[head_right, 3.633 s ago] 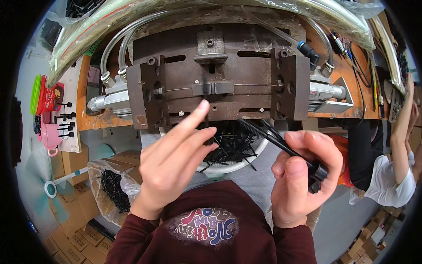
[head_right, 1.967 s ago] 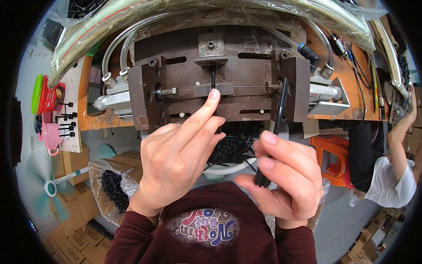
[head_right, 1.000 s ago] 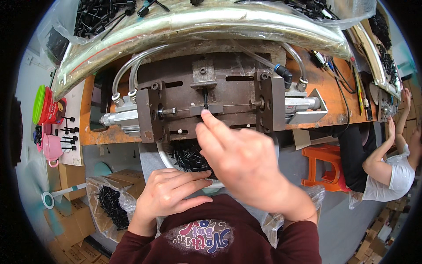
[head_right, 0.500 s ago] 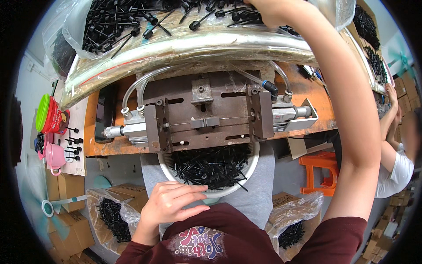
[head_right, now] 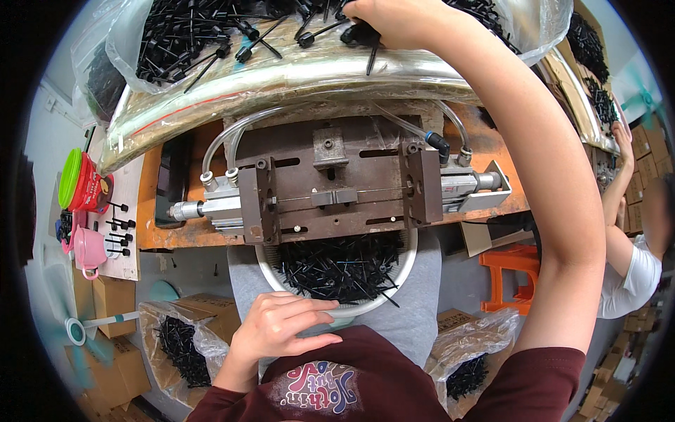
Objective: The recorder is assembling small black plastic electronic connectors using a pneumatic press jig.
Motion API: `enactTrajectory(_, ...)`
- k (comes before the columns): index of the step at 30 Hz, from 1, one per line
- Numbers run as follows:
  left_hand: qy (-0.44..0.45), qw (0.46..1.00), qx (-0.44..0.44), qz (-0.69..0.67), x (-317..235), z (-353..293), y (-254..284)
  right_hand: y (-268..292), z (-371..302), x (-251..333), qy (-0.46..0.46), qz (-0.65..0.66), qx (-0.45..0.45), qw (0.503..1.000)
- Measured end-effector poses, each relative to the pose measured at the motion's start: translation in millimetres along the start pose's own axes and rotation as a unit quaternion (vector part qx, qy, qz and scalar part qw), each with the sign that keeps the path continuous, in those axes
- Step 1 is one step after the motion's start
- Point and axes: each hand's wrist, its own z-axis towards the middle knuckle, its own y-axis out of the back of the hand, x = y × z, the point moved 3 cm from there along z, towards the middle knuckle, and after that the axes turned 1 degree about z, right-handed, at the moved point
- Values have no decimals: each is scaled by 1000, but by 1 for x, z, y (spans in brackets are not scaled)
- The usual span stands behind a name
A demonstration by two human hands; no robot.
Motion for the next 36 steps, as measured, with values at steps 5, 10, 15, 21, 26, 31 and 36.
enactTrajectory(5,-2,1000,1,2,3,-4,-3,4,3,15,5,-59,32,998)
enactTrajectory(10,-7,1000,0,5,1,-3,-2,23,9,27,2,38,41,998)
enactTrajectory(15,-5,1000,3,8,0,-4,-1,32,7,11,15,165,-68,984)
enactTrajectory(21,-9,1000,-9,10,0,-5,0,45,-6,5,-135,326,-213,911)
enactTrajectory(26,-21,1000,-17,16,-6,0,3,30,-31,-18,-295,582,-189,734)
enactTrajectory(31,-3,991,-134,8,-11,18,26,29,-68,7,-241,741,-218,587)
enactTrajectory(36,-2,947,-305,98,-16,35,51,53,-99,109,-340,752,-185,533)
